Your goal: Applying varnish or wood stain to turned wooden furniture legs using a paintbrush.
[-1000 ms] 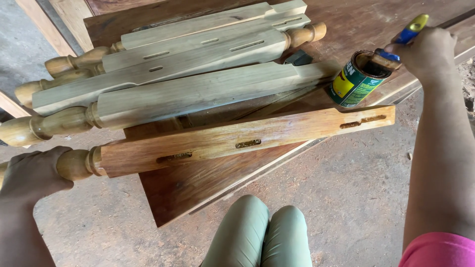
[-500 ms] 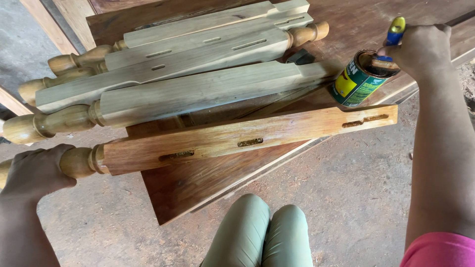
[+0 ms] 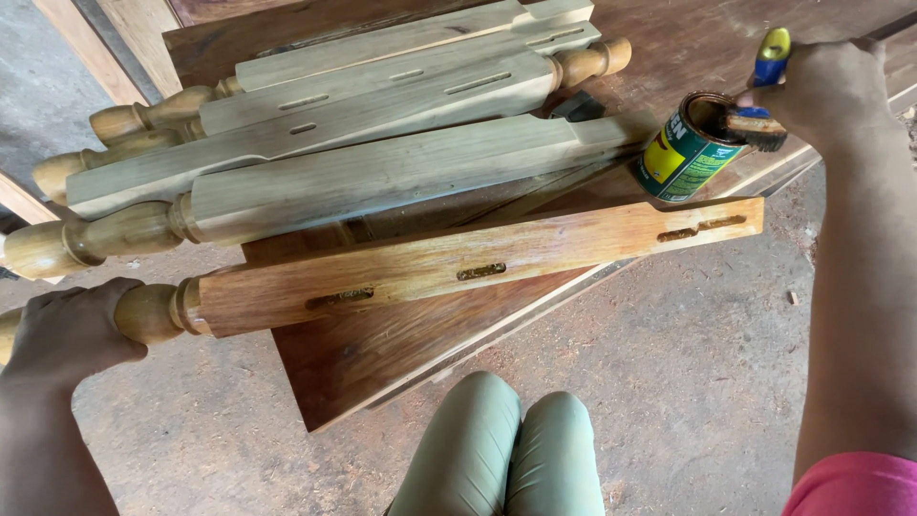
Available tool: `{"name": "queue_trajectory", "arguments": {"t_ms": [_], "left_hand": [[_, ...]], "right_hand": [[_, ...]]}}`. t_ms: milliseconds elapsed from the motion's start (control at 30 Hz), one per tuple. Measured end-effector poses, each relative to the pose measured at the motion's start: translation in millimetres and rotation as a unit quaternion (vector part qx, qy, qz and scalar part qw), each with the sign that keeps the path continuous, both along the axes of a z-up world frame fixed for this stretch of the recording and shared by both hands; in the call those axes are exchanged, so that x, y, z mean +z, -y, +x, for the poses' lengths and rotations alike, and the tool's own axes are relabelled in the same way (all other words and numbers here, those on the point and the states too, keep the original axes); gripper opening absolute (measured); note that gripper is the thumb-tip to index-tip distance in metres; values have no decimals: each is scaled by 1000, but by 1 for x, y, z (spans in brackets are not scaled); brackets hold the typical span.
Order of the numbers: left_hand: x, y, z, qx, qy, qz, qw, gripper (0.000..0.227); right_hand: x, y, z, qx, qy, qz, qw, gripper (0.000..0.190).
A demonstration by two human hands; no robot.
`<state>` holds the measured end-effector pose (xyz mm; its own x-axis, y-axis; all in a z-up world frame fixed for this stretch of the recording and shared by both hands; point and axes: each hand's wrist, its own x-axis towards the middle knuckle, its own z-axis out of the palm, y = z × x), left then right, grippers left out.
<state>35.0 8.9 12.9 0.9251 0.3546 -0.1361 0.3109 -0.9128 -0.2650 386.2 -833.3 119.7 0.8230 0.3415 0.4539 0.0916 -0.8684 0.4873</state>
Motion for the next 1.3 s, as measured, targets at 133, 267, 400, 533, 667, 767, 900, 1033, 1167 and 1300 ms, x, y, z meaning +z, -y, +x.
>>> {"name": "queue_trajectory", "arguments": {"t_ms": [133,267,400,533,667,767,900,1033,1167,1300], "left_hand": [[-3,-1,0,-6,6,7,1000,89],[-9,-6,1,-6,3,22,1000,91],[-9,-4,0,-4,6,26,1000,92],[-5,1,0,14,-7,20,1000,92],[-6,-2,2,15,-13,18,1000,94],[-10,-7,0,2,3,16,1000,97],[-13,-12,1,-7,28,-3,1000,96],[-4,-2,1,1,12,-3,1000,92],[-8,-4,1,8,-1,11,1000,93],[-12,-8,0,5,16,3,1000,95]], "right_hand": [[6,-1,-9,-20,1,-27,999,52],[11,-3,-17,-26,-11,-11,1000,57],[26,-13,-35,-20,10,-20,1000,55],[14,18,-27,40,9,82,996,45],[10,12,-16,74,54,99,991,38],[-2,6,-10,75,89,109,987,39],[-20,11,-5,54,42,215,974,36],[-24,26,-5,59,16,184,981,33],[-25,36,5,41,29,102,994,37],[-18,32,-2,-6,39,15,999,50]]}}
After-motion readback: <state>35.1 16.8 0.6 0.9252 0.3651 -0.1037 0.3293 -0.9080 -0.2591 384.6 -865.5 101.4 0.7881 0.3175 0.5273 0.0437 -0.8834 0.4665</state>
